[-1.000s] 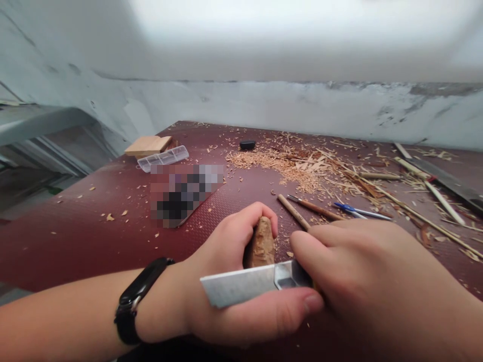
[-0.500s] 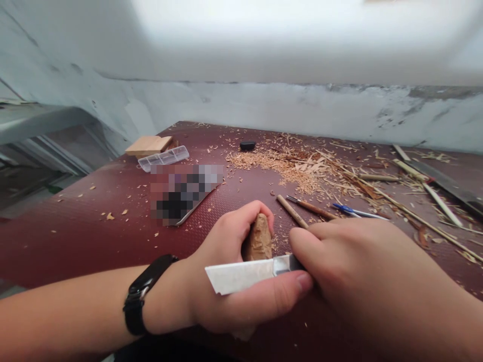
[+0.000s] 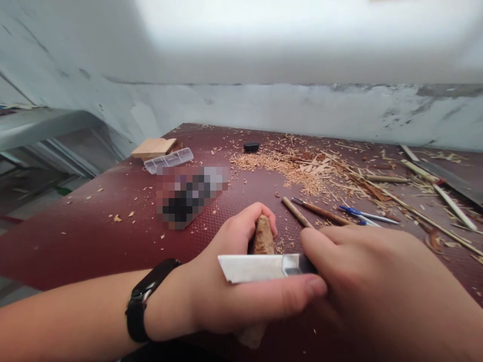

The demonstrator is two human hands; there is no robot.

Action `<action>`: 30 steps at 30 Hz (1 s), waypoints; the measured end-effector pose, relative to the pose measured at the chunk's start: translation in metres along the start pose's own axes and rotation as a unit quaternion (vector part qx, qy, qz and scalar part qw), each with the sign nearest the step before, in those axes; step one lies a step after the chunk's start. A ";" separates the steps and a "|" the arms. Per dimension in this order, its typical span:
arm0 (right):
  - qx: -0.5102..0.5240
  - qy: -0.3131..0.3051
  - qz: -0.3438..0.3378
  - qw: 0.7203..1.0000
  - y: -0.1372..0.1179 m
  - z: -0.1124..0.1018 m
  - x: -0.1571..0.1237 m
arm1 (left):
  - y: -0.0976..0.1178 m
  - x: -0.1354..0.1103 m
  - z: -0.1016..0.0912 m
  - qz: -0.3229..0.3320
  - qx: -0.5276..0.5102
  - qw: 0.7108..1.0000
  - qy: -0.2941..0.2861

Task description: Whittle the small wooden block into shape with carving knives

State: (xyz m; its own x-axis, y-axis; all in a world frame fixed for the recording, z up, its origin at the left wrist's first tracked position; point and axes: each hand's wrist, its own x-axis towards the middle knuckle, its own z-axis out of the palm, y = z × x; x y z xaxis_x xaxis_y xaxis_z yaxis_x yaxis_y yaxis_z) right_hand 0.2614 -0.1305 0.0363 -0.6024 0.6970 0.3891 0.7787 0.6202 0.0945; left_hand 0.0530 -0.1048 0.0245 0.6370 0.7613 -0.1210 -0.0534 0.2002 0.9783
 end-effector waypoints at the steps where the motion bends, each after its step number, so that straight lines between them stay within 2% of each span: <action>1: 0.015 -0.010 -0.009 1.000 0.000 -0.001 0.000 | 0.001 0.000 -0.001 0.014 0.012 1.000 -0.011; 4: 0.046 -0.022 -0.026 0.998 -0.001 -0.002 0.000 | 0.000 0.000 -0.001 0.028 0.035 0.999 -0.030; 7: 0.059 0.003 -0.038 0.998 -0.002 -0.001 0.001 | -0.005 -0.001 -0.001 0.006 0.025 1.000 -0.013; 10: 0.084 -0.006 -0.049 0.995 -0.001 0.000 0.002 | -0.009 0.000 -0.002 0.011 0.031 0.999 -0.001; 14: 0.091 -0.015 -0.034 0.995 -0.001 0.003 0.004 | -0.007 0.004 -0.002 0.021 0.050 0.998 0.006; 19: 0.082 -0.037 0.015 0.996 -0.005 0.007 0.005 | -0.003 -0.002 0.001 0.004 0.001 1.000 0.022; 24: 0.055 -0.012 0.024 0.998 -0.009 0.006 0.004 | -0.003 -0.010 0.002 -0.034 -0.023 0.999 0.033; 27: 0.064 -0.025 0.006 0.998 -0.008 0.001 0.003 | -0.003 -0.007 0.002 -0.023 -0.018 0.999 0.026; 30: 0.072 -0.044 -0.025 0.996 -0.003 -0.006 0.002 | -0.004 -0.001 0.001 0.030 0.050 0.998 0.009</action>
State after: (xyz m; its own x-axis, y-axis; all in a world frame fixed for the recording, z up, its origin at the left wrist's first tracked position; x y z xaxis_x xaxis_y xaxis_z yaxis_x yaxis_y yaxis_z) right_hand 0.2586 -0.1335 0.0419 -0.6571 0.6893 0.3051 0.7184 0.6952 -0.0234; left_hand 0.0534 -0.1075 0.0212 0.6212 0.7810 -0.0641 -0.0127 0.0919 0.9957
